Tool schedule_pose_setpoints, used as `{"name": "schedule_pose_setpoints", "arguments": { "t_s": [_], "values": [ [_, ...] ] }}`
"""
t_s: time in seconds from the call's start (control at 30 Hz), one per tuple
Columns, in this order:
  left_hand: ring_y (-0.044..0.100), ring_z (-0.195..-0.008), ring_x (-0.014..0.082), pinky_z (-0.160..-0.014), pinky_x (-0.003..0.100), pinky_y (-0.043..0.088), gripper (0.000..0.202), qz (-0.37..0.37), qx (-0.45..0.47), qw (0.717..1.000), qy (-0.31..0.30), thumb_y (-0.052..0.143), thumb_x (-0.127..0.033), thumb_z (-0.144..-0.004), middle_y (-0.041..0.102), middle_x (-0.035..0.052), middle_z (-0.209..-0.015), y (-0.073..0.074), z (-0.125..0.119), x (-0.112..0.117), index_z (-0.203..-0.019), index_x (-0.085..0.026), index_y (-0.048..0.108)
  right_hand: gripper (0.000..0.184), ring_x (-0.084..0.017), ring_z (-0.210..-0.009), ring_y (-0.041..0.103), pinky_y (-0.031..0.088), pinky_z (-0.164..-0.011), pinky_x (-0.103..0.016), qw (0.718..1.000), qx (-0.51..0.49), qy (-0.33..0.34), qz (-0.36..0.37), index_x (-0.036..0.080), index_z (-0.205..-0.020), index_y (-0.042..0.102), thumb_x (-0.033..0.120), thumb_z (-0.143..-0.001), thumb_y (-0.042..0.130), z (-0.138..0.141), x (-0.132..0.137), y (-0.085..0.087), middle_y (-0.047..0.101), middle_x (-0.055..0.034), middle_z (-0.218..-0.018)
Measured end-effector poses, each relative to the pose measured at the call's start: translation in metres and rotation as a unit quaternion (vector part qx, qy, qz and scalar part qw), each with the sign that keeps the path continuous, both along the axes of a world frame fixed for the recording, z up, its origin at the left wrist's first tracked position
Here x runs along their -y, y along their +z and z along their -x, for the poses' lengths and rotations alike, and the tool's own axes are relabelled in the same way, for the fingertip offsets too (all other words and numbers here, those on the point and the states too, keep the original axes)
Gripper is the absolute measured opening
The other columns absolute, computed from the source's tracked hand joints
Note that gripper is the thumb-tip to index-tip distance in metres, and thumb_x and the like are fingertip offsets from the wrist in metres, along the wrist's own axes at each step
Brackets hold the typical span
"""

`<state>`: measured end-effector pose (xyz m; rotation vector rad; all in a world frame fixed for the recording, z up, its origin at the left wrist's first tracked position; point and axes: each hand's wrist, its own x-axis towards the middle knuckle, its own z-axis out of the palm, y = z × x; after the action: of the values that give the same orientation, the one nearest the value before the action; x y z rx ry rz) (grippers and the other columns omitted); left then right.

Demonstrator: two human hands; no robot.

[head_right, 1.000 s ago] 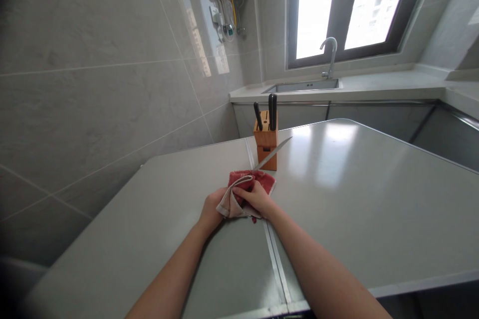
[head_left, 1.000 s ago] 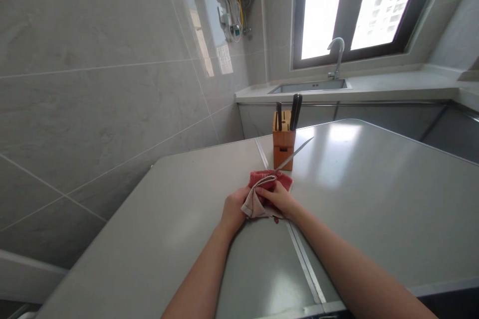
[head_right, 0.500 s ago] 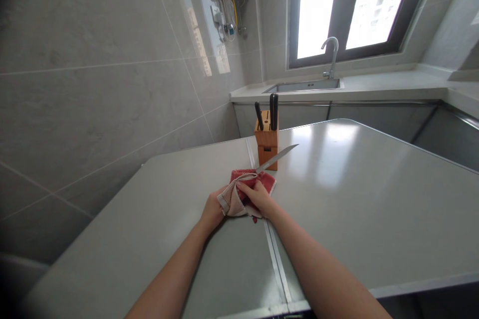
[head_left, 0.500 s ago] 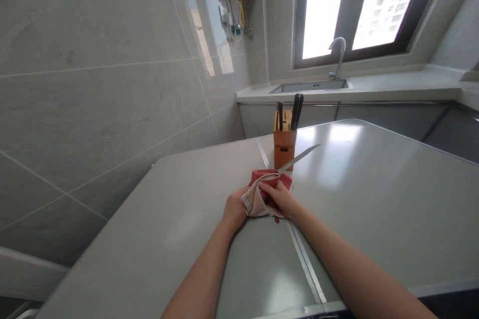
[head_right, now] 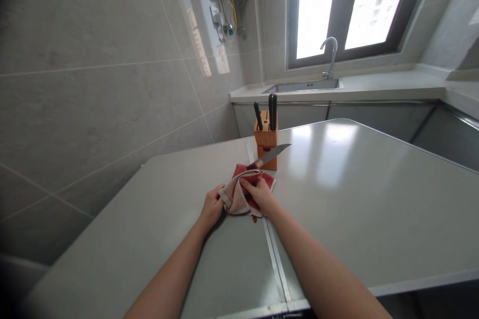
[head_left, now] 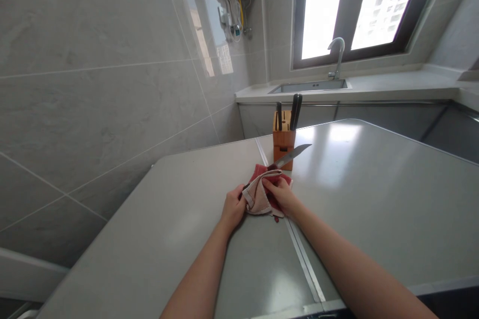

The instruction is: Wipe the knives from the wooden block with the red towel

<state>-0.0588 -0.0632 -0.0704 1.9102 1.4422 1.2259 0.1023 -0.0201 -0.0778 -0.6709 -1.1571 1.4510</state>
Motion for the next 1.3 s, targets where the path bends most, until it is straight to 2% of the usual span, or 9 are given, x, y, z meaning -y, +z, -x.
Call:
{"name": "schedule_pose_setpoints", "arguments": {
  "t_s": [0.43,0.53,0.7,0.87,1.0,1.1,1.3],
  "values": [
    [0.04,-0.06,0.011,-0.056,0.021,0.033,0.028,0.016,0.057,0.998,-0.021,0.042,-0.036,-0.085,0.046,-0.0023,-0.062,0.0,0.002,-0.001,-0.071,-0.014,0.052,0.027,-0.019,-0.079,0.06,0.046,-0.075,-0.032,0.999,0.036,-0.003,-0.006,0.016,-0.084,0.062,0.039,-0.069,0.065,-0.002,0.0,0.001,0.067,-0.0048,-0.084],
    [0.04,-0.059,0.0109,-0.056,0.021,0.033,0.03,0.02,0.058,0.998,-0.03,0.041,-0.038,-0.086,0.045,-0.0026,-0.061,0.0,0.002,-0.002,-0.07,-0.015,0.051,0.029,-0.019,-0.079,0.06,0.047,-0.074,-0.033,0.995,0.095,-0.003,-0.041,0.015,-0.084,0.062,0.037,-0.066,0.068,-0.001,0.003,0.004,0.066,-0.0048,-0.083],
    [0.04,-0.059,0.0113,-0.056,0.021,0.034,0.031,0.009,0.06,0.998,-0.024,0.04,-0.04,-0.086,0.045,-0.002,-0.062,0.001,0.0,0.0,-0.071,-0.015,0.05,0.027,-0.021,-0.084,0.06,0.045,-0.083,-0.037,0.981,0.16,0.003,-0.107,0.016,-0.087,0.066,0.033,-0.066,0.067,0.0,0.008,0.01,0.067,-0.0049,-0.087],
    [0.041,-0.059,0.0112,-0.056,0.021,0.034,0.032,-0.019,0.045,0.999,0.011,0.038,-0.041,-0.086,0.045,-0.0022,-0.062,0.007,-0.002,0.006,-0.071,-0.015,0.05,0.032,-0.023,-0.098,0.058,0.04,-0.092,-0.039,0.981,0.145,0.012,-0.125,0.017,-0.098,0.064,0.032,-0.07,0.065,0.0,0.007,0.011,0.066,-0.0062,-0.102],
    [0.036,-0.053,0.0097,-0.051,0.021,0.03,0.03,-0.059,0.015,0.997,0.048,0.039,-0.038,-0.086,0.039,-0.004,-0.056,0.016,0.002,0.015,-0.066,-0.016,0.046,0.028,-0.023,-0.091,0.06,0.042,-0.088,-0.038,0.976,0.174,-0.004,-0.129,0.016,-0.092,0.065,0.033,-0.07,0.064,-0.001,0.005,0.01,0.068,-0.0057,-0.094],
    [0.038,-0.052,0.0094,-0.05,0.02,0.032,0.029,-0.096,-0.005,0.993,0.07,0.04,-0.036,-0.085,0.04,-0.0034,-0.055,0.024,0.007,0.025,-0.065,-0.016,0.047,0.028,-0.022,-0.086,0.061,0.044,-0.085,-0.038,0.974,0.191,-0.02,-0.123,0.016,-0.089,0.066,0.035,-0.068,0.065,-0.001,0.005,0.01,0.068,-0.0054,-0.088],
    [0.045,-0.048,0.0099,-0.045,0.02,0.038,0.034,-0.197,0.083,0.964,0.158,0.043,-0.044,-0.082,0.047,-0.0016,-0.052,0.044,0.016,0.043,-0.069,-0.015,0.055,0.032,-0.022,-0.084,0.061,0.044,-0.083,-0.037,0.972,0.212,-0.034,-0.094,0.015,-0.087,0.065,0.038,-0.065,0.068,-0.001,0.005,0.008,0.068,-0.0052,-0.087]
  ]
}}
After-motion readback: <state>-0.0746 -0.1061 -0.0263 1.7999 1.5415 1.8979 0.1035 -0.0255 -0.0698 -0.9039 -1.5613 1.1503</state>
